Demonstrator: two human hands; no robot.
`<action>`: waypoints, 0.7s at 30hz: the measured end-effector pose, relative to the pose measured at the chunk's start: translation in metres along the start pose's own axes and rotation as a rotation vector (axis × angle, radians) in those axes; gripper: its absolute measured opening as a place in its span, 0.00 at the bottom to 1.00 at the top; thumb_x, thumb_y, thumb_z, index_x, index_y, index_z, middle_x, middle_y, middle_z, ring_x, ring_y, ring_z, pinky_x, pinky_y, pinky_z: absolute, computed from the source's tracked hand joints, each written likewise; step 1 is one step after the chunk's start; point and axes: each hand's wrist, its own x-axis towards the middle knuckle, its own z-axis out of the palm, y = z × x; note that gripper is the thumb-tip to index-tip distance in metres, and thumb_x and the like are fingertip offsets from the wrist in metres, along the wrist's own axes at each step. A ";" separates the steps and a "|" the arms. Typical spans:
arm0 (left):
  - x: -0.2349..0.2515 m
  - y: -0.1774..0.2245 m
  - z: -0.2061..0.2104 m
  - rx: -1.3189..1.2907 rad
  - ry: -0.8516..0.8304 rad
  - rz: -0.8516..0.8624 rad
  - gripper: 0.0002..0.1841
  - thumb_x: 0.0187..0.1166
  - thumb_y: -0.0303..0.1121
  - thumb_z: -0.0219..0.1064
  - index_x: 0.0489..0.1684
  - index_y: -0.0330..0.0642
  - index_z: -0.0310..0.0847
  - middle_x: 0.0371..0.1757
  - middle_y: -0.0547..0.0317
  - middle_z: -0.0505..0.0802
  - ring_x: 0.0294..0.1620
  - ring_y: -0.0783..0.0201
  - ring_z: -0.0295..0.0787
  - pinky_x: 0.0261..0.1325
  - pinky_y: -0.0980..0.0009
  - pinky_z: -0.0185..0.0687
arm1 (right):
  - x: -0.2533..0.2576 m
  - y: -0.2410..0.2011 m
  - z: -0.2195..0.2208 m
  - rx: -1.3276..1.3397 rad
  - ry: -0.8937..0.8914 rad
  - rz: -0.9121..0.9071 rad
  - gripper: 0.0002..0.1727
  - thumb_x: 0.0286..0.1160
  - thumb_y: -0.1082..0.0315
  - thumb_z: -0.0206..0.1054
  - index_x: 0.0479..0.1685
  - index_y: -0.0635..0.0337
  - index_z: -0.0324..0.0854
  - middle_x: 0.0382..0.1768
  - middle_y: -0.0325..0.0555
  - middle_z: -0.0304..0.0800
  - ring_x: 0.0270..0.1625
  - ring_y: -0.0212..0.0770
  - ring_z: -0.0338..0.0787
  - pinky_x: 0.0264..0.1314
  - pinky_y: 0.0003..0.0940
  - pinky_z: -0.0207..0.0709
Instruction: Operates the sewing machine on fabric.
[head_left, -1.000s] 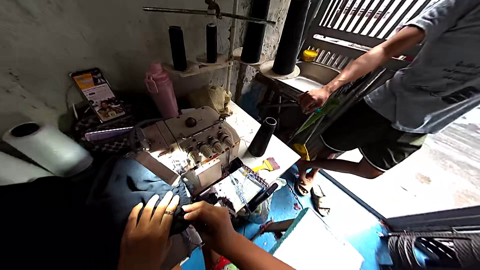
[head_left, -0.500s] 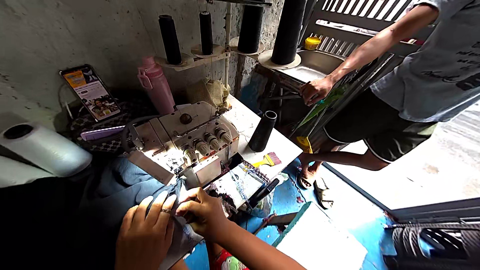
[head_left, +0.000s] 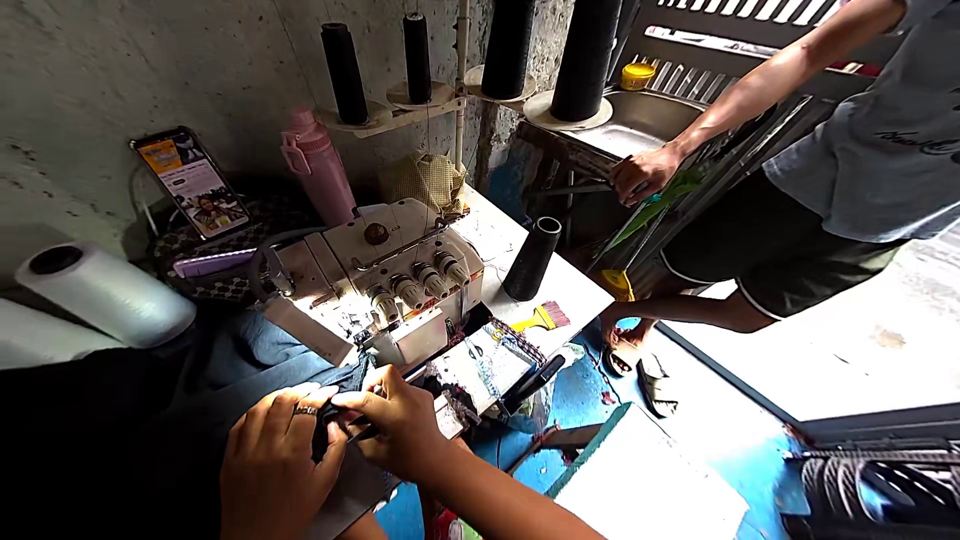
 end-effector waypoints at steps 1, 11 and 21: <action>0.001 0.001 0.000 0.009 0.016 0.018 0.20 0.70 0.46 0.56 0.47 0.44 0.89 0.53 0.46 0.93 0.59 0.39 0.86 0.58 0.46 0.74 | 0.001 -0.001 0.000 0.005 0.003 0.000 0.14 0.52 0.70 0.78 0.41 0.55 0.96 0.36 0.50 0.87 0.27 0.39 0.87 0.19 0.31 0.77; -0.008 0.014 0.005 0.173 -0.036 0.192 0.21 0.78 0.32 0.51 0.56 0.45 0.91 0.58 0.54 0.95 0.59 0.43 0.89 0.56 0.51 0.75 | -0.027 0.005 -0.025 0.080 0.017 0.123 0.09 0.63 0.71 0.73 0.41 0.51 0.95 0.34 0.47 0.80 0.29 0.32 0.81 0.25 0.23 0.75; 0.004 0.009 0.010 0.066 -0.096 0.087 0.24 0.77 0.34 0.48 0.56 0.41 0.92 0.62 0.51 0.95 0.61 0.42 0.91 0.59 0.48 0.80 | -0.005 0.009 -0.018 0.019 0.020 0.157 0.05 0.62 0.68 0.78 0.33 0.58 0.93 0.33 0.49 0.83 0.32 0.39 0.87 0.25 0.30 0.80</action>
